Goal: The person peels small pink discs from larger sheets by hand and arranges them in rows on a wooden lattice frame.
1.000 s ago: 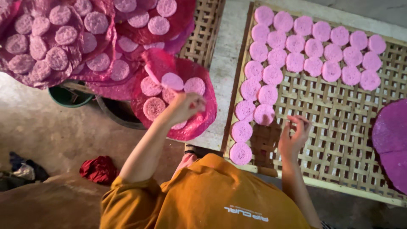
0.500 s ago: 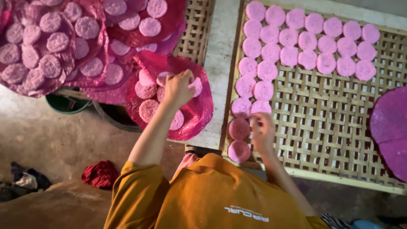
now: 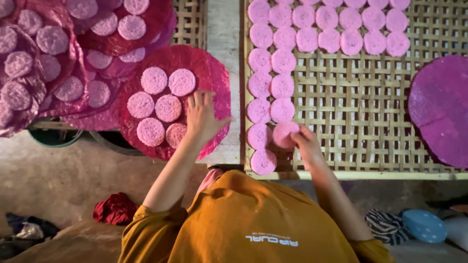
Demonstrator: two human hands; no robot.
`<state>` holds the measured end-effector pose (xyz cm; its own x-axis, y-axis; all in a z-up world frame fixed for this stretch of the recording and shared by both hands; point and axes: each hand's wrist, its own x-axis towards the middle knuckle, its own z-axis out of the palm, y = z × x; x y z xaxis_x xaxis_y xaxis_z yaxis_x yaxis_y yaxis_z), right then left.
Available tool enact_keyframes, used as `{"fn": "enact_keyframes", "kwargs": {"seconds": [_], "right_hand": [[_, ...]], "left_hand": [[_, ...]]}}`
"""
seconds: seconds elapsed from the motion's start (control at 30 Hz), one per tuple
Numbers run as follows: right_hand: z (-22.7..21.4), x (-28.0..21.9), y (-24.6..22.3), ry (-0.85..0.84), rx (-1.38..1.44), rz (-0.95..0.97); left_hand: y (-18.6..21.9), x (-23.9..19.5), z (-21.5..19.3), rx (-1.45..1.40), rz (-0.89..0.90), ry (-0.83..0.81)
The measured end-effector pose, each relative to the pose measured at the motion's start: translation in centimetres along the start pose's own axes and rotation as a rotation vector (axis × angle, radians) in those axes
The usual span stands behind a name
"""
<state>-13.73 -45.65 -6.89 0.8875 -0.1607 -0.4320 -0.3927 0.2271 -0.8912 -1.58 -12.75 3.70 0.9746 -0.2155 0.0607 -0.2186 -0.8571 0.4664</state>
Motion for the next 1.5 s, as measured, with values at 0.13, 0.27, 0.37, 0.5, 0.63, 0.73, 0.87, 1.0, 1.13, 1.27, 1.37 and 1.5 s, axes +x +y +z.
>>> {"fn": "enact_keyframes", "kwargs": {"seconds": [0.13, 0.27, 0.37, 0.5, 0.63, 0.73, 0.87, 1.0, 1.13, 1.27, 1.37, 1.5], "right_hand": [[1.3, -1.1, -1.0, 0.069, -0.720, -0.328], [3.1, -2.2, -2.6, 0.141, -0.893, -0.559], [4.0, -2.7, -3.9, 0.132, -0.919, -0.607], [4.5, -3.5, -4.8, 0.251, -1.130, -0.708], [4.7, -3.7, -5.6, 0.277, -0.985, -0.799], [4.7, -4.1, -6.0, 0.274, -0.928, -0.794], [5.9, -4.1, -6.5, 0.206, -0.821, -0.755], [7.5, -4.0, -7.0, 0.131, -0.780, -0.793], [9.3, -3.6, -7.3, 0.050, -0.709, -0.782], [10.6, -2.6, -7.3, -0.083, -0.593, -0.586], [10.9, -1.1, -8.2, -0.253, -0.277, -0.204], [8.7, -0.5, -8.8, -0.327, 0.344, 0.236]], "left_hand": [[-0.2, -0.8, 2.5, 0.068, -0.029, -0.006], [-1.0, -0.6, 3.0, -0.105, -0.143, -0.079], [-0.8, 0.3, 3.2, -0.036, -0.098, -0.002], [-0.4, -0.1, 3.6, 0.204, -0.067, -0.009], [-2.6, -0.6, 3.2, -0.018, -0.078, -0.003], [-4.5, -0.3, 3.4, -0.343, 0.063, -0.146], [-8.1, 2.9, 3.7, -0.345, 0.187, 0.405], [-13.2, 5.8, 3.2, 0.245, 0.104, 0.350], [-13.9, 7.7, 2.7, -0.034, -0.105, -0.025], [-10.4, 6.6, -0.3, -0.231, -0.127, 0.061], [-4.8, 4.4, -2.8, -0.327, -0.054, 0.094], [6.0, -0.8, -2.2, -0.503, -0.004, -0.282]]}}
